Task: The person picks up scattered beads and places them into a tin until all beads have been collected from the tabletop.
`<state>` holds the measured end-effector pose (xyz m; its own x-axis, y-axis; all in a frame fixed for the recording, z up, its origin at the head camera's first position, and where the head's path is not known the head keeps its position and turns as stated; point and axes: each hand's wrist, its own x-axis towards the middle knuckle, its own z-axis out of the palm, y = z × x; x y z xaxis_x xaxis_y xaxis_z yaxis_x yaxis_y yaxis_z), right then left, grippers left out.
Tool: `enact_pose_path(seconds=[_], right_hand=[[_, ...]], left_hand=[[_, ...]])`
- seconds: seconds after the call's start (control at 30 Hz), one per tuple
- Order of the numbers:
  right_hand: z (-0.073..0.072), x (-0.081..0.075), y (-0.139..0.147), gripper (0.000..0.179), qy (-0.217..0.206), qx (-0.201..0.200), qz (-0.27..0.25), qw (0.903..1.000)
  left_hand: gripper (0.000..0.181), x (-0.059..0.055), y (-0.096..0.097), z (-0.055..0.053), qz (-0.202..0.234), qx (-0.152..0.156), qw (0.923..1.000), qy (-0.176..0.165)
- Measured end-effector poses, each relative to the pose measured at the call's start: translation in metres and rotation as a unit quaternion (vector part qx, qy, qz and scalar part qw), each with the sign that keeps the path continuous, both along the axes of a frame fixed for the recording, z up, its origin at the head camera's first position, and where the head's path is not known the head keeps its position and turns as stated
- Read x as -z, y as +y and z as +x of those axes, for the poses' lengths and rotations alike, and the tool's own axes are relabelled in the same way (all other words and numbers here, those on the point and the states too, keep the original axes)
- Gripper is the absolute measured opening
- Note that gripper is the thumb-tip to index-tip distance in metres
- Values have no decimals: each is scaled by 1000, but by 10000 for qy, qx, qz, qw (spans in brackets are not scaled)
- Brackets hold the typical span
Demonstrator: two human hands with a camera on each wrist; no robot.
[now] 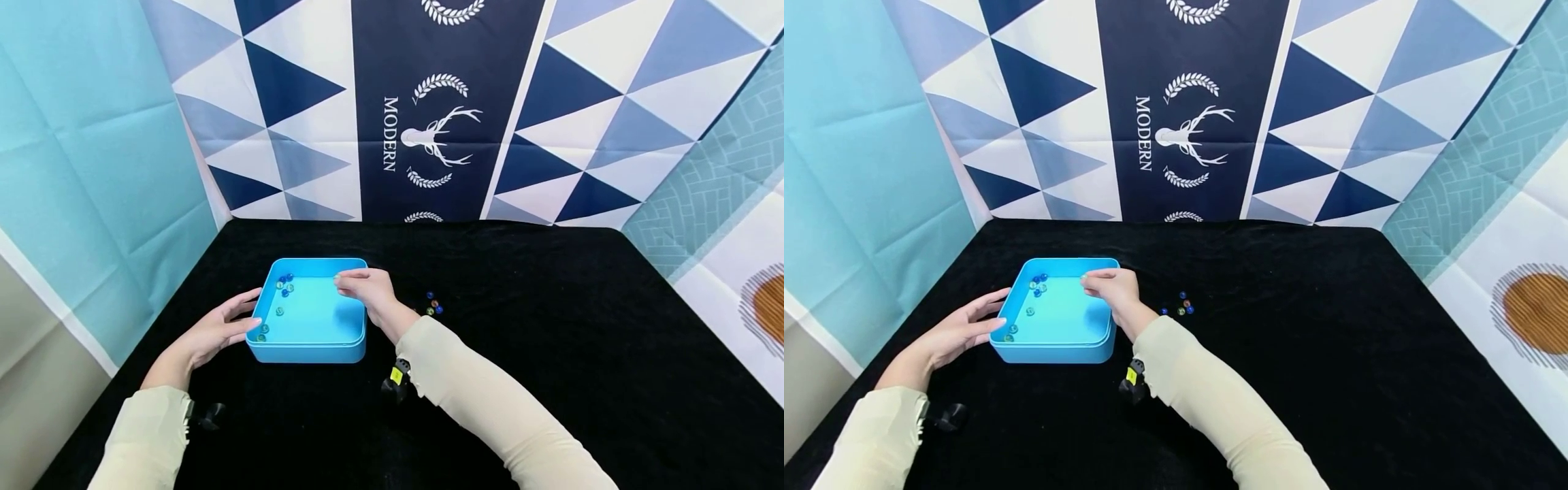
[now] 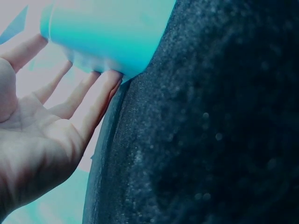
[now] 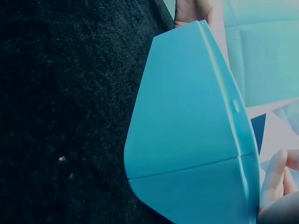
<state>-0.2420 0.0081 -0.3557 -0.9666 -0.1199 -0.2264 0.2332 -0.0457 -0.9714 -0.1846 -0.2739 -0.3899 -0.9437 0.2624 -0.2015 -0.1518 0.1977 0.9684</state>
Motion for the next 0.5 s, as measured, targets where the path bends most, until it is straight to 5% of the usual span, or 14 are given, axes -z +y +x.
enact_pose_path(seconds=[0.5], right_hand=[[4,-3,-4,18,-35,36,53,10000]], left_hand=[[79,0,1,2,-19,-34,10000,-8]])
